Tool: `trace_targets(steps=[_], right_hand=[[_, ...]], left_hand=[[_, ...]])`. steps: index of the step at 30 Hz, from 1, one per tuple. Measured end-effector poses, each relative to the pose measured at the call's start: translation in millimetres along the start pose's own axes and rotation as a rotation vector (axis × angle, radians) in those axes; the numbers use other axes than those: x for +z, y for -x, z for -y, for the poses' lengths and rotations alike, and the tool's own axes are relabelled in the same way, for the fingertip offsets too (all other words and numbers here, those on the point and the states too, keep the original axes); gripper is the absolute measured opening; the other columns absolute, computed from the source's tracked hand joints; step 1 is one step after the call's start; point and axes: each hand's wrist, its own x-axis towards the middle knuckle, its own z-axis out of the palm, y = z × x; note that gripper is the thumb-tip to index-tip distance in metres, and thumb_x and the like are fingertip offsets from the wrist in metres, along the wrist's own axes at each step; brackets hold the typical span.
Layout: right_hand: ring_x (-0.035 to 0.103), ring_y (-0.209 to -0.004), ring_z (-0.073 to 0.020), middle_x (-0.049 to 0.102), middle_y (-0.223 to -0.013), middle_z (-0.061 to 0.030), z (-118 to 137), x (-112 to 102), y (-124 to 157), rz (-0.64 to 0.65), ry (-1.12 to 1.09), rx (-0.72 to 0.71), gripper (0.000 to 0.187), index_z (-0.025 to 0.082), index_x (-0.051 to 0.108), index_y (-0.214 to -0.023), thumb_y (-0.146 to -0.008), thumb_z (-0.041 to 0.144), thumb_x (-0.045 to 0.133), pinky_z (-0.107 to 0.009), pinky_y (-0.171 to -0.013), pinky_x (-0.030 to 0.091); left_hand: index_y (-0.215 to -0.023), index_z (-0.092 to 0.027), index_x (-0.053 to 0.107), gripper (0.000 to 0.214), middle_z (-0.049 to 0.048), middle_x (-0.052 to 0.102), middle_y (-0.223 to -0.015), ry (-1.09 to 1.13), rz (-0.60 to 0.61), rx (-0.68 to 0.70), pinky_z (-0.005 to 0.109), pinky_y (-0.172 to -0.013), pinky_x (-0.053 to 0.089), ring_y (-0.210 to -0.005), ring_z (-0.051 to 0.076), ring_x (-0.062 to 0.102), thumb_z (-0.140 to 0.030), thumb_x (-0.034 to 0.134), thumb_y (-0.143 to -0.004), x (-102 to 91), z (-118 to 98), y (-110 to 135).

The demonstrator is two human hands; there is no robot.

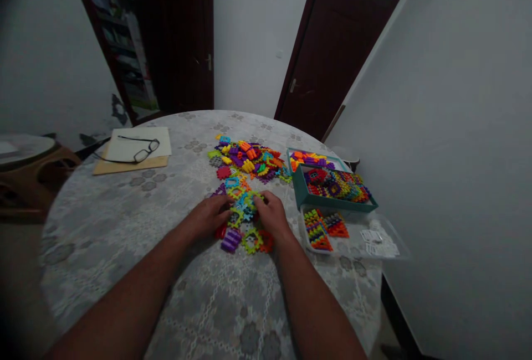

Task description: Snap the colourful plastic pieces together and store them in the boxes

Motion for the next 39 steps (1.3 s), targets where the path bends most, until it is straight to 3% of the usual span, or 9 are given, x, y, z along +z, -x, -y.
trace_targets(steps=[6, 12, 17, 22, 25, 30, 34, 39], right_hand=[[0.064, -0.07, -0.0187, 0.071, -0.078, 0.0003, -1.5, -2.3, -0.6, -0.089, -0.191, 0.121, 0.041, 0.02, 0.076, -0.093, -0.086, 0.06, 0.07, -0.027, -0.064, 0.05], [0.071, -0.081, -0.0206, 0.079, -0.093, -0.0028, -4.5, 2.7, -1.5, -0.083, -0.221, 0.076, 0.04, 0.021, 0.076, -0.101, -0.09, 0.058, 0.069, -0.03, -0.073, 0.057], [0.073, -0.092, -0.0228, 0.08, -0.1, -0.0053, 14.2, -8.5, 5.3, -0.011, 0.025, -0.165, 0.034, 0.02, 0.079, -0.107, -0.097, 0.05, 0.066, -0.034, -0.088, 0.057], [0.072, -0.103, -0.0234, 0.08, -0.108, -0.0085, 35.5, -10.3, 17.0, 0.239, 0.333, -0.377, 0.028, 0.023, 0.08, -0.114, -0.106, 0.038, 0.058, -0.034, -0.099, 0.054], [0.072, -0.101, -0.023, 0.08, -0.109, -0.0086, 39.0, -10.5, 19.0, 0.262, 0.377, -0.403, 0.027, 0.023, 0.079, -0.12, -0.106, 0.035, 0.059, -0.034, -0.097, 0.054], [0.07, -0.094, -0.0213, 0.077, -0.105, -0.0068, 37.4, -29.3, 17.0, 0.275, 0.463, -0.36, 0.023, 0.022, 0.078, -0.118, -0.099, 0.029, 0.067, -0.033, -0.091, 0.054], [0.07, -0.1, -0.0217, 0.076, -0.108, -0.0075, 37.5, -42.4, 17.5, 0.303, 0.567, -0.295, 0.016, 0.021, 0.077, -0.111, -0.1, 0.024, 0.066, -0.033, -0.094, 0.053], [0.066, -0.125, -0.0274, 0.073, -0.129, -0.0113, 31.7, -34.5, 18.5, 0.288, 0.681, -0.233, 0.032, 0.022, 0.074, -0.131, -0.1, 0.031, 0.071, -0.039, -0.112, 0.049]], left_hand=[[-0.132, -0.021, 0.075, 0.034, 0.0147, 0.079, -0.133, 0.009, 0.014, -0.037, 0.04, -0.109, 0.053, -0.123, 0.03, 0.073, -0.027, 0.065, -0.1, -1.5, -3.5, -0.7], [-0.126, -0.022, 0.078, 0.03, 0.0129, 0.08, -0.121, 0.018, -0.026, -0.024, 0.04, -0.102, 0.055, -0.111, 0.029, 0.074, -0.029, 0.066, -0.099, -1.9, -8.5, -0.6], [-0.135, -0.022, 0.074, 0.038, 0.01, 0.079, -0.121, 0.144, -0.124, 0.038, 0.039, -0.104, 0.056, -0.107, 0.025, 0.074, -0.035, 0.069, -0.1, -2.6, -11.4, -0.4], [-0.13, -0.024, 0.076, 0.034, 0.0078, 0.08, -0.121, 0.271, -0.076, 0.066, 0.038, -0.101, 0.057, -0.103, 0.024, 0.073, -0.035, 0.071, -0.098, -6.4, -20.1, 1.4], [-0.116, -0.024, 0.078, 0.021, 0.0059, 0.079, -0.105, 0.303, -0.056, 0.051, 0.038, -0.095, 0.057, -0.097, 0.024, 0.072, -0.031, 0.068, -0.099, -9.5, -23.8, 2.3], [-0.107, -0.023, 0.071, 0.015, 0.0032, 0.074, -0.092, 0.316, -0.234, -0.066, 0.035, -0.083, 0.054, -0.087, 0.022, 0.067, -0.032, 0.064, -0.098, -16.0, -19.7, 1.3], [-0.106, -0.024, 0.068, 0.011, 0.0023, 0.072, -0.091, 0.294, -0.293, -0.168, 0.035, -0.082, 0.053, -0.085, 0.021, 0.065, -0.03, 0.063, -0.097, -18.8, -11.9, -1.8], [-0.105, -0.024, 0.07, 0.013, 0.0029, 0.074, -0.092, 0.288, -0.279, -0.18, 0.034, -0.082, 0.053, -0.085, 0.021, 0.066, -0.03, 0.062, -0.098, -15.5, -5.9, -3.1]])
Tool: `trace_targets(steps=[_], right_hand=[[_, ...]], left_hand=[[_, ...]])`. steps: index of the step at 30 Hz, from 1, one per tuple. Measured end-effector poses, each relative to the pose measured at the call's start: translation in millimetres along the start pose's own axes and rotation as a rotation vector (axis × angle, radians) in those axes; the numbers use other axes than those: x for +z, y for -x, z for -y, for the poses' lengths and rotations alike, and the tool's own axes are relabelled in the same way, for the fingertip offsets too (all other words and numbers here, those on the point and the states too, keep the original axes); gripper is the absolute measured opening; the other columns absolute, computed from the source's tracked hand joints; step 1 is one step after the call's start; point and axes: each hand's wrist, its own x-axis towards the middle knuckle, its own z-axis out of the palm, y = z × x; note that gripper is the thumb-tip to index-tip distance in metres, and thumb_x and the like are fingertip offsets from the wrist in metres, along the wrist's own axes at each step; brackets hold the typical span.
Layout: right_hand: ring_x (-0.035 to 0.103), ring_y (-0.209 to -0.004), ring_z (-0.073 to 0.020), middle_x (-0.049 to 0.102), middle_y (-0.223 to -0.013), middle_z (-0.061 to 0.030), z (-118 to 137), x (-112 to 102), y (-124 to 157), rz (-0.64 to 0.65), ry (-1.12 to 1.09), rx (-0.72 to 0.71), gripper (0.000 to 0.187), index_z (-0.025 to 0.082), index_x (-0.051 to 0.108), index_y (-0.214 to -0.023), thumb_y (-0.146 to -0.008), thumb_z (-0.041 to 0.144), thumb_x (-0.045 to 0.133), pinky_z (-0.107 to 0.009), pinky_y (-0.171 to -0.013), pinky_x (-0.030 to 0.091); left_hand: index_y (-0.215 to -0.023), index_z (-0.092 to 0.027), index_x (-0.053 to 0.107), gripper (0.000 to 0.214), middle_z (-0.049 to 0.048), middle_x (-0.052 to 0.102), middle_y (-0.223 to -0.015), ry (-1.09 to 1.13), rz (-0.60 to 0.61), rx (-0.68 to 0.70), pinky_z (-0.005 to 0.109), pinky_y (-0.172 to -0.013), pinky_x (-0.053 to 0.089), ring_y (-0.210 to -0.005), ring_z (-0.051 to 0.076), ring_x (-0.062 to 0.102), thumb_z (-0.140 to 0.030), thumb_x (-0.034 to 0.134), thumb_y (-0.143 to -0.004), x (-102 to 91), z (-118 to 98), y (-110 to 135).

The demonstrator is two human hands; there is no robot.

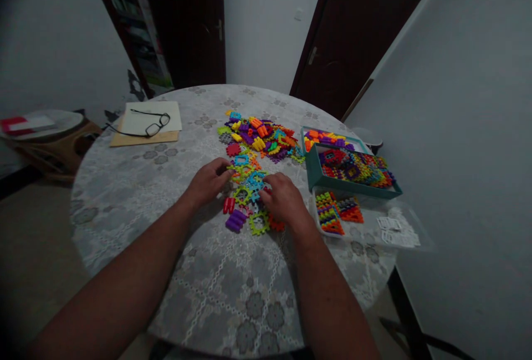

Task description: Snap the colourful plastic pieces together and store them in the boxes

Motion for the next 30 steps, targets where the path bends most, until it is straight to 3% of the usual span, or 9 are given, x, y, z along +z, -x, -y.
trace_targets(steps=[5, 10, 16, 19, 26, 30], right_hand=[[0.063, -0.131, -0.0298, 0.071, -0.138, -0.0127, -1.9, 17.2, -3.5, 0.086, 0.037, 0.004, 0.05, 0.022, 0.07, -0.144, -0.096, 0.035, 0.077, -0.041, -0.117, 0.046], [0.065, -0.128, -0.0276, 0.071, -0.139, -0.0131, -8.6, 27.7, -8.3, -0.001, -0.053, 0.008, 0.054, 0.02, 0.066, -0.148, -0.094, 0.022, 0.071, -0.04, -0.116, 0.047], [0.071, -0.11, -0.0264, 0.076, -0.122, -0.0122, -11.8, 32.4, -13.3, -0.249, -0.259, -0.036, 0.039, 0.02, 0.075, -0.128, -0.092, 0.016, 0.063, -0.042, -0.104, 0.056], [0.072, -0.103, -0.0253, 0.077, -0.114, -0.0102, -6.7, 31.0, -13.2, -0.342, -0.31, -0.047, 0.032, 0.02, 0.076, -0.123, -0.094, 0.02, 0.062, -0.04, -0.099, 0.057], [0.074, -0.098, -0.024, 0.079, -0.107, -0.0084, 12.5, 27.7, -10.8, -0.377, -0.396, -0.11, 0.021, 0.022, 0.078, -0.112, -0.098, 0.029, 0.064, -0.038, -0.096, 0.058], [0.075, -0.1, -0.0239, 0.081, -0.109, -0.0074, 20.3, 34.9, -10.5, -0.371, -0.52, -0.067, 0.023, 0.023, 0.079, -0.114, -0.1, 0.033, 0.064, -0.038, -0.097, 0.059]], left_hand=[[-0.112, -0.023, 0.075, 0.024, 0.004, 0.076, -0.096, 0.003, 0.02, 0.043, 0.036, -0.084, 0.055, -0.088, 0.022, 0.069, -0.026, 0.059, -0.095, 2.0, 1.2, 0.9], [-0.115, -0.023, 0.077, 0.026, 0.0058, 0.079, -0.099, -0.015, 0.06, 0.066, 0.038, -0.088, 0.057, -0.09, 0.023, 0.071, -0.026, 0.061, -0.095, 5.3, 4.3, 0.3], [-0.121, -0.025, 0.078, 0.031, 0.0055, 0.078, -0.093, 0.032, 0.06, 0.079, 0.038, -0.08, 0.058, -0.087, 0.024, 0.072, -0.033, 0.068, -0.093, 9.6, 4.1, 0.7], [-0.119, -0.025, 0.081, 0.029, 0.0052, 0.08, -0.092, 0.033, 0.075, 0.123, 0.04, -0.084, 0.059, -0.087, 0.025, 0.073, -0.032, 0.068, -0.093, 11.1, 1.1, 2.4], [-0.117, -0.021, 0.084, 0.03, 0.0111, 0.083, -0.118, -0.012, 0.023, 0.298, 0.045, -0.107, 0.058, -0.11, 0.029, 0.077, -0.028, 0.064, -0.095, 15.8, -6.6, 6.9], [-0.121, -0.022, 0.084, 0.033, 0.0107, 0.084, -0.12, -0.008, 0.035, 0.246, 0.046, -0.107, 0.058, -0.11, 0.029, 0.078, -0.028, 0.065, -0.095, 15.8, -4.9, 5.7]])
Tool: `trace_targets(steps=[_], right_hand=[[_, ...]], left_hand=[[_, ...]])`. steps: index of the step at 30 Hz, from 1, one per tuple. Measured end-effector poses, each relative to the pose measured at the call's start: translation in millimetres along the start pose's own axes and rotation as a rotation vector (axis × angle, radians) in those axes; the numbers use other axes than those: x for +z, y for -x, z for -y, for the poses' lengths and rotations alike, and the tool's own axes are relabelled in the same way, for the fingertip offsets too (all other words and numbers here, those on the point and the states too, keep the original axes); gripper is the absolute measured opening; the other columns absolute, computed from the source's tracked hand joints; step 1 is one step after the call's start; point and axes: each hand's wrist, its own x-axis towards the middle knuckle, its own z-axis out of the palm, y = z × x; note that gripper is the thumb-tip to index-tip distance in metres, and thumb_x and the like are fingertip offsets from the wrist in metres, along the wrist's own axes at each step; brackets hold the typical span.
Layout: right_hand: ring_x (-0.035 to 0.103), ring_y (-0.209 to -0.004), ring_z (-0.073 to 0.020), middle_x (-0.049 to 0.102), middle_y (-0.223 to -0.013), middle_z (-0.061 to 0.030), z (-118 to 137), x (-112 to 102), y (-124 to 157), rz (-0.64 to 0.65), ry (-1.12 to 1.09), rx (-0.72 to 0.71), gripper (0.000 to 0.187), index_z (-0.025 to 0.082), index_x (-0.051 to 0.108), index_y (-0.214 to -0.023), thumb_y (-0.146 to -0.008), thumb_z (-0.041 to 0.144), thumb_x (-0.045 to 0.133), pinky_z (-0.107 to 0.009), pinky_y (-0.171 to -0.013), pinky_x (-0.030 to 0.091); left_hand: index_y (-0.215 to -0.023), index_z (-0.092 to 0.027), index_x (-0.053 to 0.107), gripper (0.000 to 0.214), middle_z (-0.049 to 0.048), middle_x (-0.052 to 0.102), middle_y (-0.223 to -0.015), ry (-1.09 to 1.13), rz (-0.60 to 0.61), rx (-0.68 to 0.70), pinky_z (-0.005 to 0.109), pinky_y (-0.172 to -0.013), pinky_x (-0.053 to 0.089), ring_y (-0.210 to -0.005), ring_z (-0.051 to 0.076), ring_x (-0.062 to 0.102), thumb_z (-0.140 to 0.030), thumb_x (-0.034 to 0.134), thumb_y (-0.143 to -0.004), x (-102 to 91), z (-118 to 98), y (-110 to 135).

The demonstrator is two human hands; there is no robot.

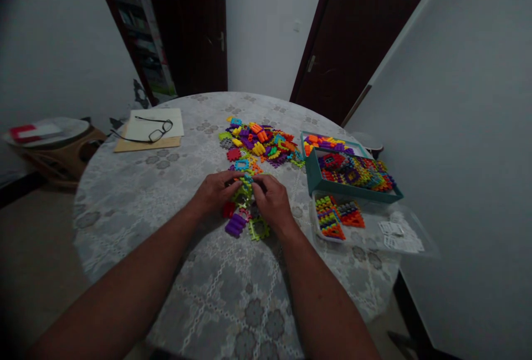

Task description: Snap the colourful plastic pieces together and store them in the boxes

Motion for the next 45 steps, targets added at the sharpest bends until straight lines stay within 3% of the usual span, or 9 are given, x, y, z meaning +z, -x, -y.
trace_targets(steps=[5, 8, 13, 20, 29, 34, 45], right_hand=[[0.076, -0.104, -0.0238, 0.081, -0.118, -0.007, -2.7, 5.0, 1.7, 0.028, -0.1, 0.062, 0.03, 0.023, 0.078, -0.124, -0.102, 0.035, 0.06, -0.036, -0.094, 0.06], [0.075, -0.107, -0.0247, 0.08, -0.121, -0.01, -1.8, 3.3, 1.2, 0.032, 0.086, 0.027, 0.031, 0.021, 0.076, -0.127, -0.103, 0.03, 0.059, -0.037, -0.098, 0.058], [0.07, -0.114, -0.0302, 0.079, -0.12, -0.0162, 7.0, 5.0, 4.3, 0.276, 0.541, 0.002, 0.033, 0.017, 0.076, -0.128, -0.102, 0.036, 0.07, -0.04, -0.104, 0.052], [0.068, -0.117, -0.0269, 0.077, -0.121, -0.0124, 17.3, 9.5, 4.3, 0.44, 0.66, 0.057, 0.028, 0.02, 0.075, -0.129, -0.105, 0.031, 0.065, -0.035, -0.103, 0.047], [0.065, -0.113, -0.028, 0.075, -0.117, -0.0134, 19.3, 10.2, 4.8, 0.437, 0.738, 0.064, 0.018, 0.02, 0.073, -0.111, -0.104, 0.034, 0.064, -0.036, -0.097, 0.045], [0.067, -0.109, -0.0298, 0.077, -0.115, -0.0139, 12.6, 14.1, 5.5, 0.379, 0.711, 0.052, 0.018, 0.021, 0.072, -0.117, -0.101, 0.026, 0.066, -0.037, -0.093, 0.047], [0.069, -0.105, -0.0296, 0.077, -0.111, -0.0144, 11.1, 19.9, 5.9, 0.378, 0.721, 0.03, 0.017, 0.022, 0.075, -0.114, -0.1, 0.025, 0.066, -0.038, -0.093, 0.049]], left_hand=[[-0.118, -0.022, 0.083, 0.031, 0.0094, 0.084, -0.114, 0.035, -0.004, -0.024, 0.043, -0.099, 0.059, -0.103, 0.027, 0.076, -0.032, 0.068, -0.093, -10.2, 3.7, -3.3], [-0.112, -0.021, 0.081, 0.028, 0.0068, 0.082, -0.098, 0.06, -0.06, -0.098, 0.039, -0.088, 0.059, -0.09, 0.024, 0.073, -0.039, 0.069, -0.093, -23.2, 5.4, -5.7], [-0.108, -0.022, 0.075, 0.029, 0.0002, 0.073, -0.081, 0.101, -0.166, -0.218, 0.032, -0.07, 0.053, -0.072, 0.019, 0.065, -0.045, 0.073, -0.09, -36.6, 12.2, -8.6], [-0.102, -0.023, 0.077, 0.023, 0.0022, 0.078, -0.09, 0.052, -0.069, -0.196, 0.033, -0.074, 0.051, -0.08, 0.02, 0.066, -0.041, 0.073, -0.088, -32.0, 14.6, -8.7], [-0.101, -0.023, 0.077, 0.022, 0.0019, 0.076, -0.086, 0.1, -0.056, -0.204, 0.035, -0.077, 0.053, -0.078, 0.021, 0.066, -0.04, 0.073, -0.087, -32.4, 8.5, -6.8], [-0.099, -0.024, 0.076, 0.018, 0.0014, 0.074, -0.082, 0.092, -0.032, -0.187, 0.035, -0.075, 0.054, -0.077, 0.021, 0.066, -0.038, 0.073, -0.089, -31.8, 6.4, -6.2], [-0.1, -0.025, 0.077, 0.015, 0.0021, 0.075, -0.083, 0.085, -0.037, -0.174, 0.036, -0.078, 0.055, -0.079, 0.022, 0.068, -0.037, 0.073, -0.091, -28.4, 11.1, -5.9]])
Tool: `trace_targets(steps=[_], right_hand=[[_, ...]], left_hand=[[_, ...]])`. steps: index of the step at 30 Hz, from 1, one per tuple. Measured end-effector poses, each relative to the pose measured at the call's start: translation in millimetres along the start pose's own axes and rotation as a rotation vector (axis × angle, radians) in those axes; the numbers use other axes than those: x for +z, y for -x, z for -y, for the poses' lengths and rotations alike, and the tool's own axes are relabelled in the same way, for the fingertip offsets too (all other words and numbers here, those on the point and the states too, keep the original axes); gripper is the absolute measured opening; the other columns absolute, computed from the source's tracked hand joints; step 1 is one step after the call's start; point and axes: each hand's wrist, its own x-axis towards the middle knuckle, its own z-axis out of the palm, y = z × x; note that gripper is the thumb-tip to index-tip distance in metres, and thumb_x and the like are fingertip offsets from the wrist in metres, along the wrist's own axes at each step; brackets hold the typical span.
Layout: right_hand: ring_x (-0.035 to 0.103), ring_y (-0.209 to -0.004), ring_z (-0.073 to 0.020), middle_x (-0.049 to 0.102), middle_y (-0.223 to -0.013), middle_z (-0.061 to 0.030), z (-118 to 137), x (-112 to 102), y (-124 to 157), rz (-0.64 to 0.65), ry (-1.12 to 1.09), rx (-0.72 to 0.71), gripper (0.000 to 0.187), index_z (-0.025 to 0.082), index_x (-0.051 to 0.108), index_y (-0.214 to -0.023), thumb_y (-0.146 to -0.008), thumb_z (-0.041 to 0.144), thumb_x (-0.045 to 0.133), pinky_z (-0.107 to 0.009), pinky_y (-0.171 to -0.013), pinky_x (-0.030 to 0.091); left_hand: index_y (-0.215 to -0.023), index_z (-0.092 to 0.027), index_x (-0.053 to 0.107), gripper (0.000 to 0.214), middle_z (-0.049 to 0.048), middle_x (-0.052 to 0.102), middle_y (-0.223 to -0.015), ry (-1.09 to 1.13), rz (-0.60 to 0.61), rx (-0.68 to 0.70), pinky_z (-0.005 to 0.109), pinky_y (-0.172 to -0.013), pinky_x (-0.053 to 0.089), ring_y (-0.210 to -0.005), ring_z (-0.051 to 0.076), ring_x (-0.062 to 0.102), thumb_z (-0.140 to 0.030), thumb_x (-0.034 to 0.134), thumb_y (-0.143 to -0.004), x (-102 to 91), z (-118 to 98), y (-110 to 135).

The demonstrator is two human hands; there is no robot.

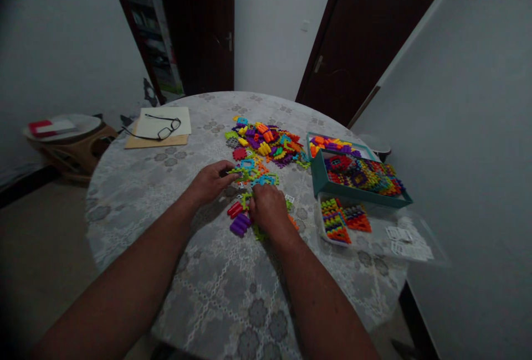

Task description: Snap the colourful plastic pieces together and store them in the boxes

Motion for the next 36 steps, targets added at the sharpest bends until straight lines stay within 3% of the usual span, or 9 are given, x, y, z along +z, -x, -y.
trace_targets(steps=[3, 8, 12, 17, 25, 31, 36], right_hand=[[0.068, -0.104, -0.0284, 0.076, -0.11, -0.0144, -0.9, 2.9, -0.9, -0.066, -0.088, 0.009, 0.018, 0.02, 0.075, -0.111, -0.099, 0.021, 0.062, -0.037, -0.094, 0.049], [0.067, -0.1, -0.0256, 0.072, -0.105, -0.0111, -15.5, -0.6, -4.2, -0.361, -0.337, 0.029, 0.017, 0.02, 0.069, -0.104, -0.092, 0.019, 0.058, -0.035, -0.093, 0.051], [0.065, -0.088, -0.0234, 0.069, -0.095, -0.0056, -33.0, -10.4, -5.6, -0.513, -0.492, 0.155, 0.01, 0.023, 0.065, -0.096, -0.09, 0.026, 0.058, -0.035, -0.083, 0.05], [0.068, -0.085, -0.0231, 0.072, -0.09, -0.0025, -37.6, -12.0, -3.7, -0.456, -0.616, 0.195, 0.013, 0.024, 0.066, -0.096, -0.094, 0.033, 0.058, -0.035, -0.081, 0.05], [0.072, -0.101, -0.0245, 0.077, -0.106, -0.0088, -22.9, -3.2, -3.3, -0.342, -0.557, -0.05, 0.018, 0.022, 0.073, -0.104, -0.1, 0.028, 0.057, -0.037, -0.096, 0.055], [0.073, -0.104, -0.0239, 0.079, -0.109, -0.0086, -26.9, -0.8, -3.8, -0.31, -0.549, -0.068, 0.02, 0.023, 0.077, -0.11, -0.101, 0.025, 0.058, -0.037, -0.099, 0.057], [0.075, -0.106, -0.0239, 0.081, -0.111, -0.0083, -25.8, 2.7, -3.6, -0.267, -0.568, -0.098, 0.024, 0.024, 0.08, -0.112, -0.101, 0.026, 0.059, -0.038, -0.101, 0.058]], left_hand=[[-0.101, -0.025, 0.077, 0.018, 0.0019, 0.076, -0.084, -0.001, 0.003, -0.004, 0.035, -0.078, 0.056, -0.08, 0.021, 0.069, -0.038, 0.073, -0.091, 0.4, 0.8, -0.1], [-0.098, -0.024, 0.076, 0.016, 0.0024, 0.076, -0.084, 0.009, 0.03, -0.016, 0.036, -0.077, 0.056, -0.078, 0.021, 0.069, -0.038, 0.074, -0.09, -0.9, -1.7, 0.4], [-0.099, -0.026, 0.075, 0.014, 0.0027, 0.076, -0.084, 0.009, 0.066, -0.001, 0.037, -0.076, 0.055, -0.077, 0.021, 0.067, -0.036, 0.074, -0.089, 1.0, -1.3, 1.2], [-0.095, -0.025, 0.075, 0.013, 0.004, 0.076, -0.087, 0.051, 0.141, 0.026, 0.037, -0.074, 0.055, -0.076, 0.021, 0.066, -0.036, 0.074, -0.087, 10.2, 1.0, 2.9], [-0.091, -0.025, 0.075, 0.006, 0.0064, 0.078, -0.091, -0.153, 0.165, 0.108, 0.039, -0.081, 0.055, -0.084, 0.025, 0.07, -0.026, 0.075, -0.084, 17.5, 2.1, 6.3], [-0.116, -0.029, 0.08, 0.038, 0.0096, 0.083, -0.107, -0.096, 0.126, 0.092, 0.044, -0.093, 0.058, -0.095, 0.029, 0.076, -0.018, 0.075, -0.08, 19.0, 4.3, 6.4], [-0.113, -0.028, 0.083, 0.038, 0.009, 0.085, -0.106, -0.092, 0.168, 0.088, 0.043, -0.093, 0.058, -0.094, 0.028, 0.077, -0.017, 0.073, -0.078, 17.0, 3.4, 6.8]])
